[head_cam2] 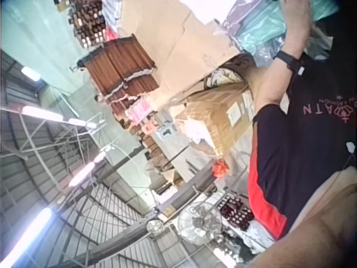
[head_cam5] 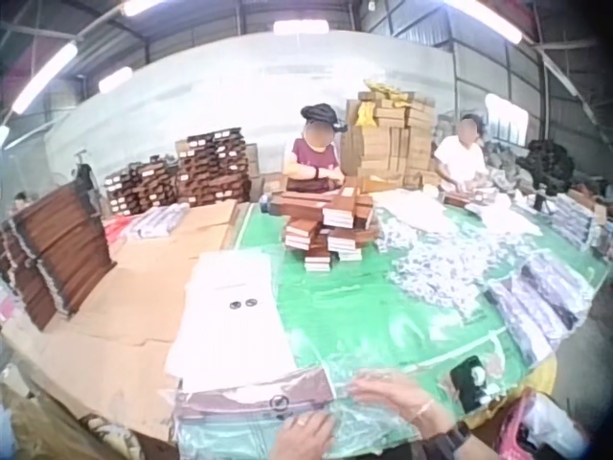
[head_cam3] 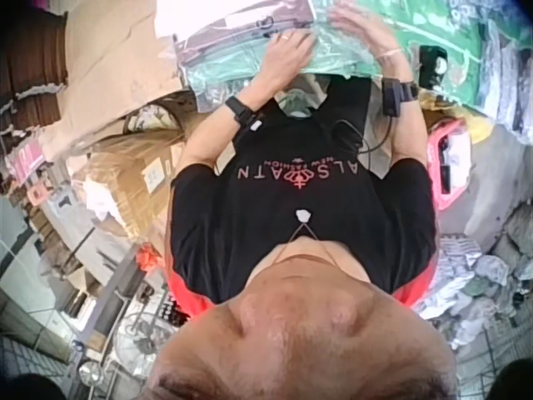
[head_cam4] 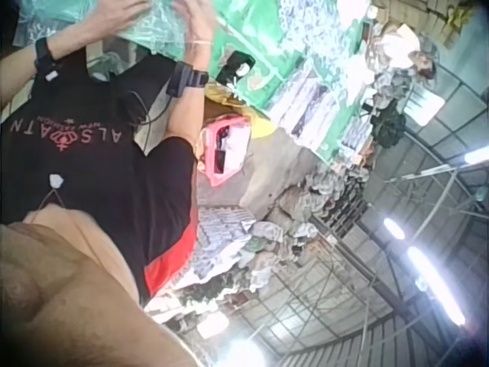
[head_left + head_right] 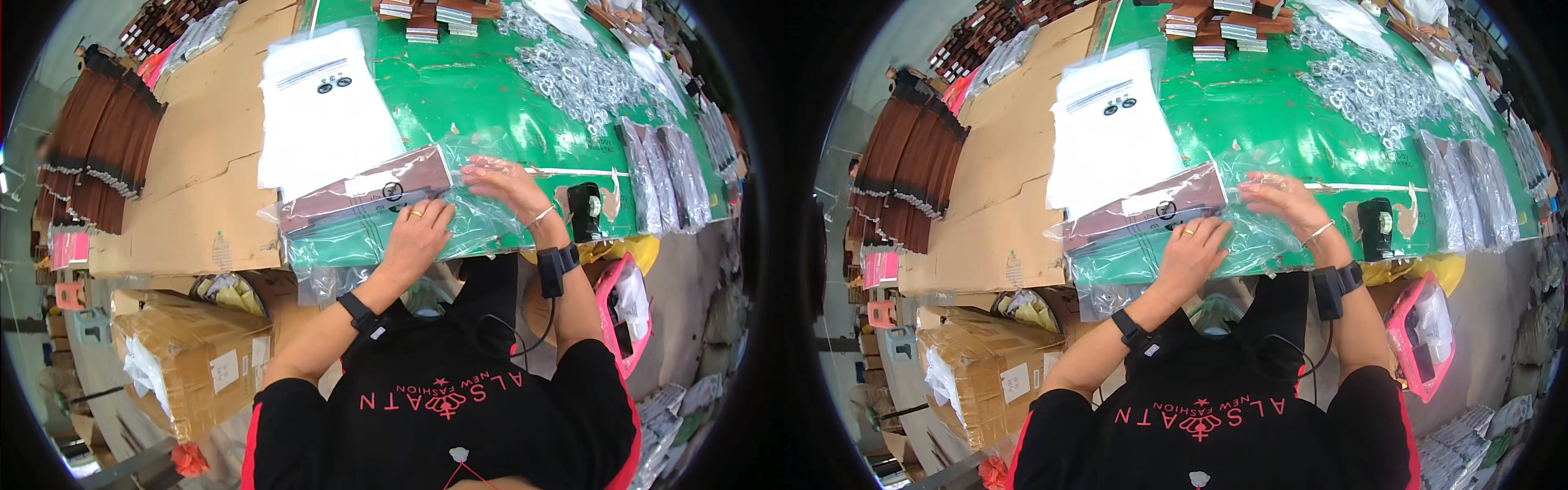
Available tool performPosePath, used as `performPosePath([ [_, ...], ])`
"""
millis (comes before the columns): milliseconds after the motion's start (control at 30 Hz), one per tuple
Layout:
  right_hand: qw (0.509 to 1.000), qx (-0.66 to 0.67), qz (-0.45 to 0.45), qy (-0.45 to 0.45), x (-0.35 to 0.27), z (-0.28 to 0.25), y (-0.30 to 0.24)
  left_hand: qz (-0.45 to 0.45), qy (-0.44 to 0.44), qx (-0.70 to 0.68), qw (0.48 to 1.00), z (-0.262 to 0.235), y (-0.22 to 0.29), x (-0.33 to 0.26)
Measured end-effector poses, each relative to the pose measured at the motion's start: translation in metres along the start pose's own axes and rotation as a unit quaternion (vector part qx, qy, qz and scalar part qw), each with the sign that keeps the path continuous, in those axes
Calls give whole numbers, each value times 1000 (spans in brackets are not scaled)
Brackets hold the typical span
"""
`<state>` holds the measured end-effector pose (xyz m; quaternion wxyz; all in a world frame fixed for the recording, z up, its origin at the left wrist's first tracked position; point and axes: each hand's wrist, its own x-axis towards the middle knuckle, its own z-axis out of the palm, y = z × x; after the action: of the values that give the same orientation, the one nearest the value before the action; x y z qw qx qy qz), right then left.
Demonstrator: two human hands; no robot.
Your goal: Packaging wooden furniture components into protective plastic bags in a factory setting.
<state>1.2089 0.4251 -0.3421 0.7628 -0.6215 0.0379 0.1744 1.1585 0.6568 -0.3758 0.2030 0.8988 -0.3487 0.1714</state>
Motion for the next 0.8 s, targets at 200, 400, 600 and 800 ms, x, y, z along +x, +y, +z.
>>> performPosePath([
  [200,997,27,58,-45,10,12,18,6,-50,-53,997,-1,-5,3],
  [400,997,-56,15,-44,7,13,28,34,-45,-70,996,-2,-14,5],
  [600,989,-140,-27,-43,0,23,31,47,-50,-67,995,0,-18,7],
  [800,999,-5,-32,16,-7,11,19,34,-68,-90,993,-3,-15,5],
])
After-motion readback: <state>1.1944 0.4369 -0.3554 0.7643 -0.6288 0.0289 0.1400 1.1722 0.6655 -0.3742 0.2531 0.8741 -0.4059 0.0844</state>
